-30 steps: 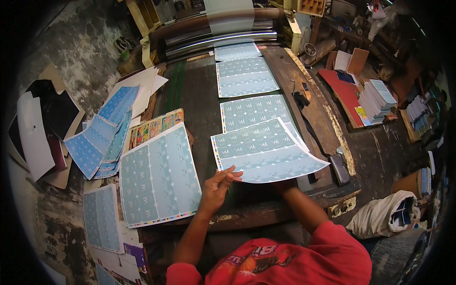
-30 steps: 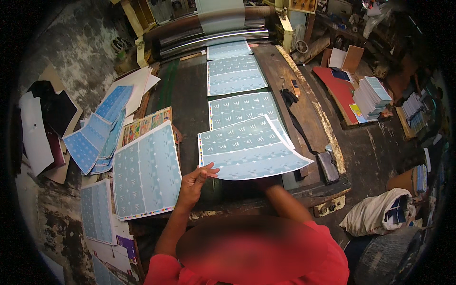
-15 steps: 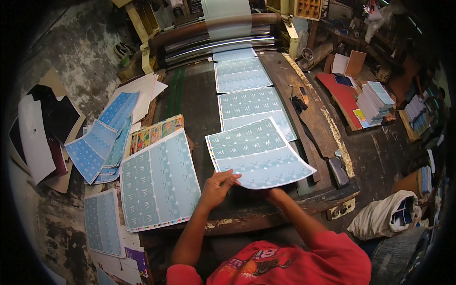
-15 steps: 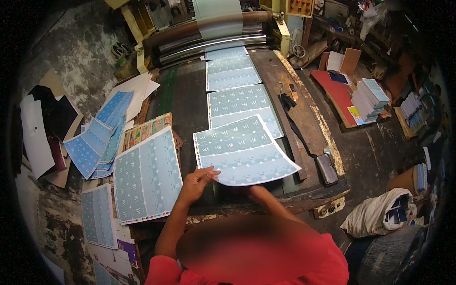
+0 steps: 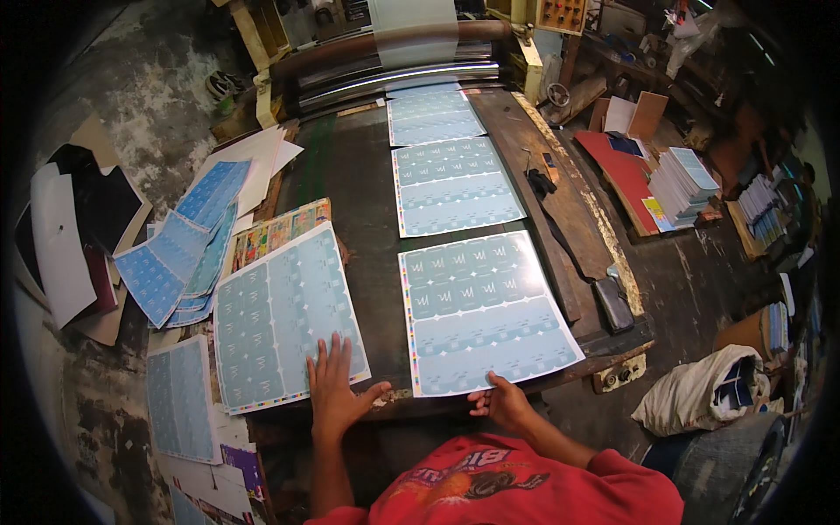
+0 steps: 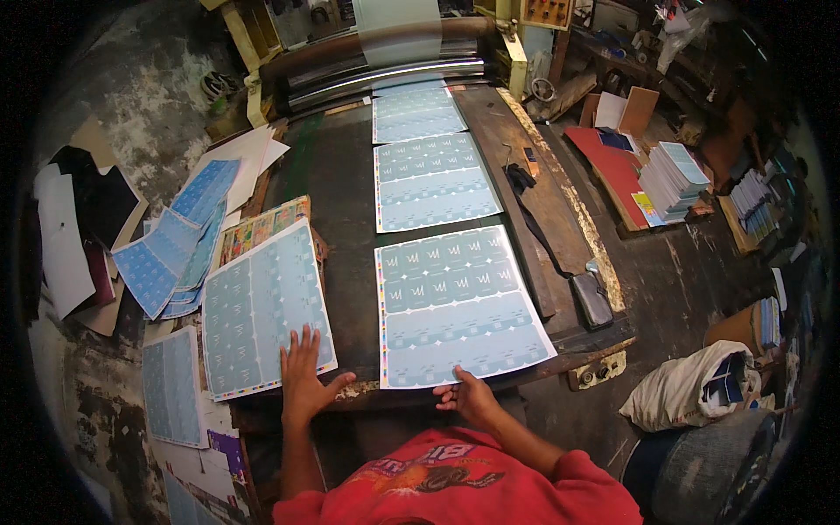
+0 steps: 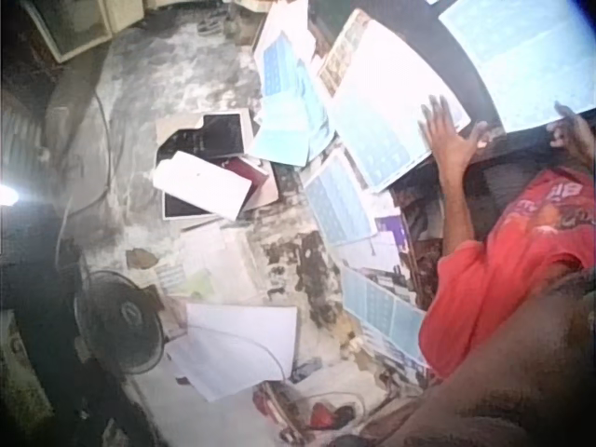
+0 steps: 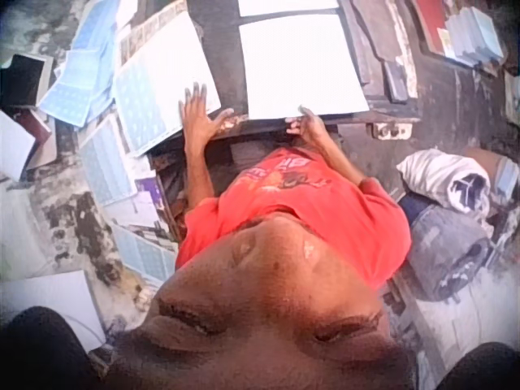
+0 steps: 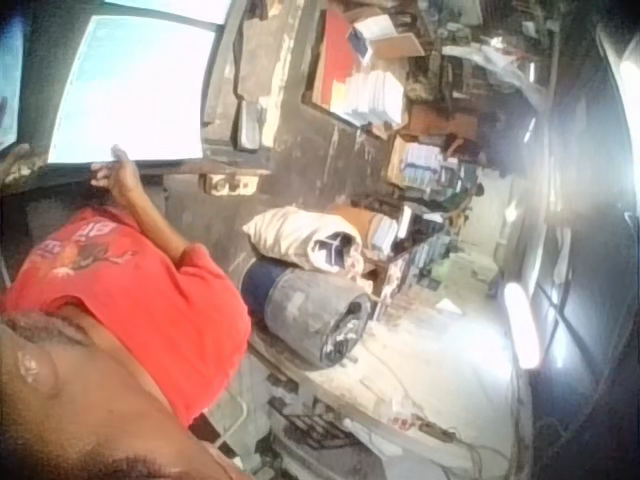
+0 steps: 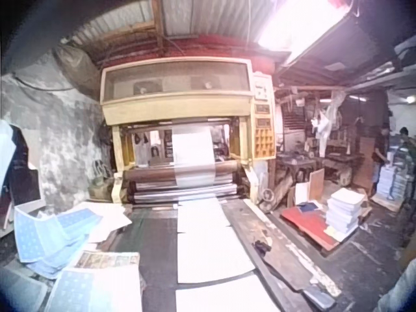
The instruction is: The person picks up and places large printed paper sheets on a machine table, lining them up and stacking them.
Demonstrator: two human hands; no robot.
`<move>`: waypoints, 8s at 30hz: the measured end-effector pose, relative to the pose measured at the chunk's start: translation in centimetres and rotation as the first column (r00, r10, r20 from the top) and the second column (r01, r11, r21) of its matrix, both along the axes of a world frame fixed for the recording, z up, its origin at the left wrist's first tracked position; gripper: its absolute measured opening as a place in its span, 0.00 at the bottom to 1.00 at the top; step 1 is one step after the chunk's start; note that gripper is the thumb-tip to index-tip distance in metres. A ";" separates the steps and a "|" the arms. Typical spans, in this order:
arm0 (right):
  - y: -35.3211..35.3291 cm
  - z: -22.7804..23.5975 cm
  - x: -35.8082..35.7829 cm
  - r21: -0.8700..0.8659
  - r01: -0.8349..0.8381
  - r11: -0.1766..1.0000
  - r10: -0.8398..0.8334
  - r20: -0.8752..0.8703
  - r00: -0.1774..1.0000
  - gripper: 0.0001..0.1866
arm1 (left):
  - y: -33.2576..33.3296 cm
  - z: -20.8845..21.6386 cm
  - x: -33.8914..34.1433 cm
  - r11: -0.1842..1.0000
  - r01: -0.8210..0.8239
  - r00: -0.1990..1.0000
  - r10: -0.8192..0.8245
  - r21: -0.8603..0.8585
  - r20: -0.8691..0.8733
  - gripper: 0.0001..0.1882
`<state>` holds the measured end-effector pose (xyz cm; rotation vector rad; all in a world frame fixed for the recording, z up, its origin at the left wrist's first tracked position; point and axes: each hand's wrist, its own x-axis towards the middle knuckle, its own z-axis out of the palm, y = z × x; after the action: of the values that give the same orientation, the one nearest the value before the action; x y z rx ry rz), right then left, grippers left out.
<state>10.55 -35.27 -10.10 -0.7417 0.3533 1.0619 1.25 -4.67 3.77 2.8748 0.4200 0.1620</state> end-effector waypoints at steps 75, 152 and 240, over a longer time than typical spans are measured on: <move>1.5 4.3 1.9 -0.193 0.236 0.952 -0.205 0.171 0.964 0.40 | -2.2 -0.3 -3.5 0.817 0.187 0.921 0.047 -0.546 0.386 0.14; 45.7 16.0 13.2 -0.618 -0.044 0.785 0.567 0.746 -0.350 0.33 | 1.7 -5.0 -0.3 0.889 -0.277 0.712 0.445 -0.364 0.543 0.09; -4.1 -0.1 -6.3 -0.196 0.004 0.981 0.030 0.167 0.985 0.22 | 0.3 -5.7 -1.8 0.995 -0.069 0.931 0.039 0.069 0.362 0.23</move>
<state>4.26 -39.42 -10.20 -1.0047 0.3094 0.9770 -0.51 -4.37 -1.89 2.8226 0.4268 0.7191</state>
